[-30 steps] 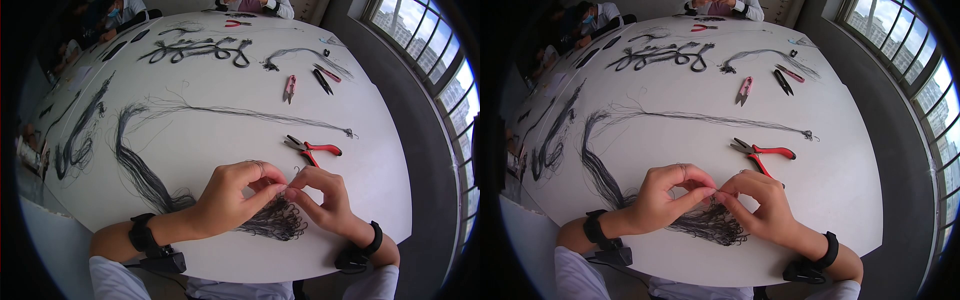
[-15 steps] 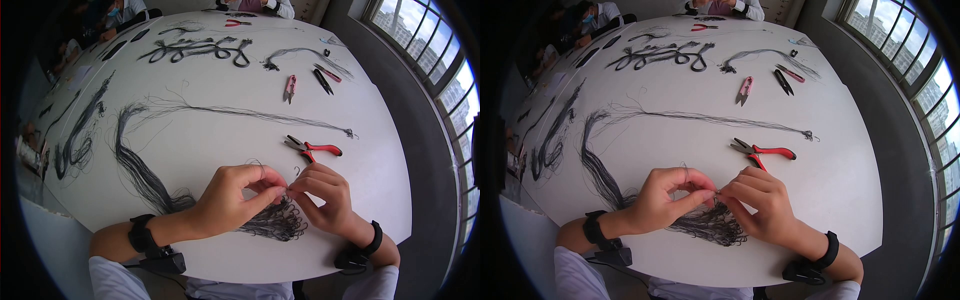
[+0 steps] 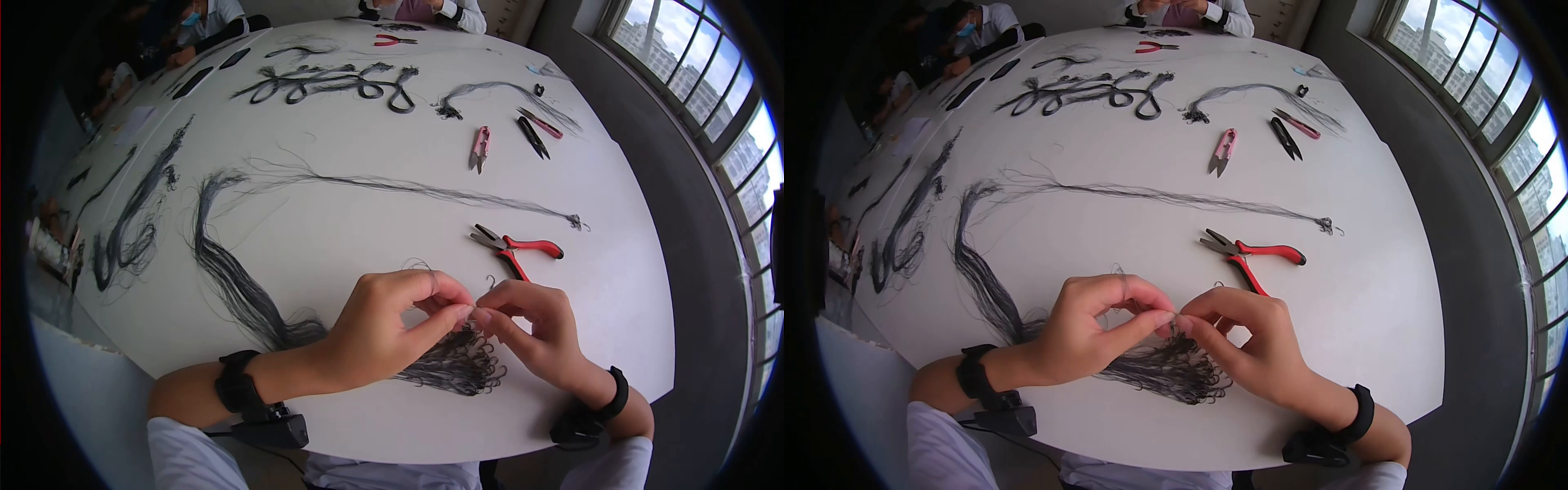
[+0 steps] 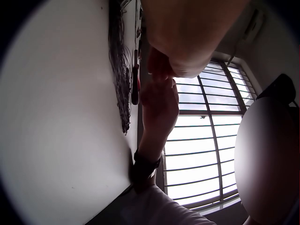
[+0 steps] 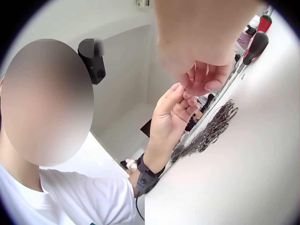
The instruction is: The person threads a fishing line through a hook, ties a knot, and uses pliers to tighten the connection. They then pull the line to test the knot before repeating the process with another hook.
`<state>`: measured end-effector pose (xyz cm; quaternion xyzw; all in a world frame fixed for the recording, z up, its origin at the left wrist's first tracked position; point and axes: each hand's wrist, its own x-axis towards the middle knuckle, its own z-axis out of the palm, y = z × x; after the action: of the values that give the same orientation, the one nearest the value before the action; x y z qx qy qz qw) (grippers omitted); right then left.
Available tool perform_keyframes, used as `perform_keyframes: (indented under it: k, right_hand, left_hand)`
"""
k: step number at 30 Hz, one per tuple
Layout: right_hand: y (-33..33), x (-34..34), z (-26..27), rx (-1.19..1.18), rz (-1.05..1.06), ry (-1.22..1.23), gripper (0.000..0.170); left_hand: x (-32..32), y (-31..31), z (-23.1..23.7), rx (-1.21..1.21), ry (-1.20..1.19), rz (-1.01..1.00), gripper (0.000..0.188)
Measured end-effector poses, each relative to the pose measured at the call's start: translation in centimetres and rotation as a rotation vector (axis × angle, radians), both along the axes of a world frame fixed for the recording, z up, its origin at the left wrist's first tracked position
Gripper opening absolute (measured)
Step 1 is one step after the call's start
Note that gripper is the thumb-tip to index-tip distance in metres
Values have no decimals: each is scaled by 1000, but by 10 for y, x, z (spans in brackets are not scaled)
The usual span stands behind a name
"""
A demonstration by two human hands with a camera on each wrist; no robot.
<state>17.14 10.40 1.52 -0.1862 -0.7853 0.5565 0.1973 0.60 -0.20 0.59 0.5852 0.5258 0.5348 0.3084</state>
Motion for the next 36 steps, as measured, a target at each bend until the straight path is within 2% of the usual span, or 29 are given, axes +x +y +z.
perform_keyframes:
  k: [1,2,4,6,8,10,11,13,14,16,20,22,26,29,31,32,34,35,36]
  right_hand:
    - [0,-1,-2,174,-44,59,5]
    - [0,-2,-2,175,-41,63,5]
    - [0,-2,-1,514,-49,137,2]
    - [0,-1,-2,606,-47,142,4]
    - [0,-1,-2,698,-46,148,5]
    - [0,-2,-1,356,-28,123,4]
    - [0,-1,-2,356,-28,123,4]
    - [2,2,-3,15,5,43,3]
    - [2,3,-1,15,1,40,3]
    - [2,4,3,-237,42,3,8]
    - [5,6,0,-330,60,-16,12]
    - [4,5,-2,-196,59,20,12]
    - [1,4,3,-148,5,-28,9]
    - [0,3,2,-1,-11,55,4]
    - [1,1,0,467,-15,148,7]
    - [1,0,0,466,-15,147,7]
    - [2,-2,2,729,-20,227,11]
    - [2,-2,2,728,-19,225,11]
    - [2,0,2,581,-2,190,8]
  left_hand:
    - [0,0,0,-18,-25,-10,8]
    - [0,0,1,-36,-49,-20,8]
    - [0,-1,2,-55,-61,-24,9]
    - [1,-2,3,-75,-75,-31,9]
    - [1,-2,3,-148,-191,-66,11]
    - [0,-1,0,-165,-248,-56,11]
    - [0,0,-1,-182,-306,-48,11]
    - [1,0,0,-174,-290,-40,11]
    - [1,1,-1,-162,-274,-33,11]
    - [0,1,-1,-174,-278,-40,11]
    - [1,0,1,-219,-279,-43,11]
    - [1,0,1,-206,-269,-41,11]
    - [5,0,-1,-129,-275,7,11]
    - [5,-1,-1,-107,-244,-14,10]
    - [4,-1,-1,-106,-246,-23,10]
    - [4,-1,-1,-107,-250,-30,10]
    - [4,-1,-2,-110,-268,-31,10]
    - [5,-1,-2,-113,-285,-33,10]
    - [5,-1,-2,-115,-287,-33,10]
